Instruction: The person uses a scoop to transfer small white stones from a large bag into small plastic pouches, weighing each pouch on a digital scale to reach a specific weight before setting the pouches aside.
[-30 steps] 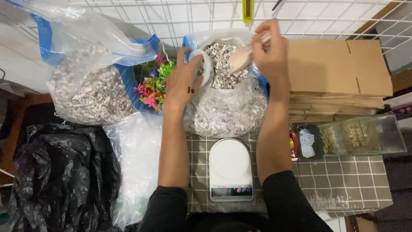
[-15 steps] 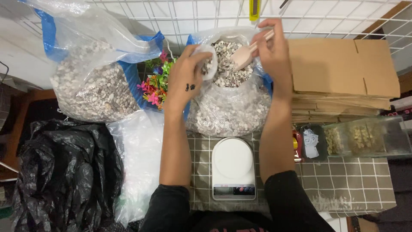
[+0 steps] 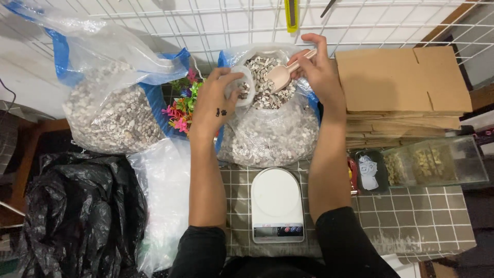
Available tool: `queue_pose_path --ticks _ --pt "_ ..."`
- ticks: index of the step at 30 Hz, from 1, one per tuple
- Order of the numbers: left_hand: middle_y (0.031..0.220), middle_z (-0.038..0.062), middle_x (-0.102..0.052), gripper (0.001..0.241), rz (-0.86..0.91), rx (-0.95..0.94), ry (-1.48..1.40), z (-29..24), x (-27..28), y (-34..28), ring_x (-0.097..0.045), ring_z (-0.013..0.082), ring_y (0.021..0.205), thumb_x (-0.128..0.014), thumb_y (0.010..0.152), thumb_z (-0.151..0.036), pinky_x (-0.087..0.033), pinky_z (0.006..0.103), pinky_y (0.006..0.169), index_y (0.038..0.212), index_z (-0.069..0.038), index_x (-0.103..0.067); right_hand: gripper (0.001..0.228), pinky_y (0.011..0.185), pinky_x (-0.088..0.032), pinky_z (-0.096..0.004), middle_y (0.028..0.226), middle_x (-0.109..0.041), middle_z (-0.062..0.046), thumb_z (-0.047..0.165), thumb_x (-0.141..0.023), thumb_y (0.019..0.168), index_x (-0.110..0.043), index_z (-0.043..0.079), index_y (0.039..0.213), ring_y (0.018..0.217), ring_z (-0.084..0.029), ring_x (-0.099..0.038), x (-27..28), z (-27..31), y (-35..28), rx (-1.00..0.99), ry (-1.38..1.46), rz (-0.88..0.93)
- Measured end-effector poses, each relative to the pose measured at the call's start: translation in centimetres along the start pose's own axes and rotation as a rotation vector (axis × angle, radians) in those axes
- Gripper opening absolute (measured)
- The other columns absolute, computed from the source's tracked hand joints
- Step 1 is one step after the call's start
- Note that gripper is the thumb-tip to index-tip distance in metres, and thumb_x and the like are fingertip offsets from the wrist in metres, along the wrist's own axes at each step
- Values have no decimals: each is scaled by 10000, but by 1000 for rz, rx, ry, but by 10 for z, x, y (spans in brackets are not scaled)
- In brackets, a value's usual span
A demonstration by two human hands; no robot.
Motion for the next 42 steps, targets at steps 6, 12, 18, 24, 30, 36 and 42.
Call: queue_pose_path --ticks 6,12,18,24,30,36,42 --pt "1511 316 -427 583 249 153 105 -5 -4 -10 -362 510 1425 -495 981 -204 -419 656 923 1554 -197 -391 344 632 -478 -268 919 -694 -121 -7 -462 1044 -390 166 1332 715 -180 -580 3 -31 15 -169 272 -216" --pt "1212 73 -556 494 27 68 -44 -1 -11 7 -559 163 733 -525 937 -84 -493 334 645 1424 -155 -560 240 656 -460 -293 874 -679 -115 55 -441 1071 -462 155 1288 744 -189 -571 14 -33 18 -141 406 -324" --pt "1089 67 -529 559 45 -51 -273 5 -14 8 -532 221 903 -474 917 -98 -407 357 835 1472 -107 -539 224 650 -427 -302 826 -689 -133 46 -452 1051 -500 106 1262 725 -190 -585 13 -29 22 -39 566 -448" --pt "1202 66 -529 605 97 -61 -263 5 -19 7 -545 195 826 -495 912 -113 -428 361 800 1516 -90 -475 258 609 -376 -299 816 -690 -111 42 -532 975 -509 161 1203 703 -166 -563 -21 10 13 90 447 -576" --pt "1240 76 -504 641 59 -20 -266 -3 -16 8 -562 222 955 -520 876 -119 -448 356 794 1514 -91 -471 203 587 -512 -265 905 -711 -132 -5 -451 1051 -488 134 1194 744 -195 -665 -48 49 -4 442 27 -574" --pt "1231 70 -532 599 24 -44 -222 -2 -17 8 -527 184 699 -522 885 -105 -422 352 711 1485 -102 -508 85 557 -510 -245 894 -667 -91 99 -443 1098 -452 106 1182 703 -154 -626 -65 74 -13 490 -109 -514" --pt "1257 75 -578 573 -36 -52 -168 4 -15 9 -576 216 697 -553 853 -116 -446 387 802 1426 -94 -570 153 468 -575 -253 903 -720 -124 158 -400 1125 -490 53 1189 584 -192 -709 -76 80 -12 620 -360 -353"
Point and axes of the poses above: each hand's wrist, its own y-axis towards the middle knuckle, its own x-axis out of the back of the hand, z = x × y, the point moved 4 cm from there along y, towards the middle knuckle
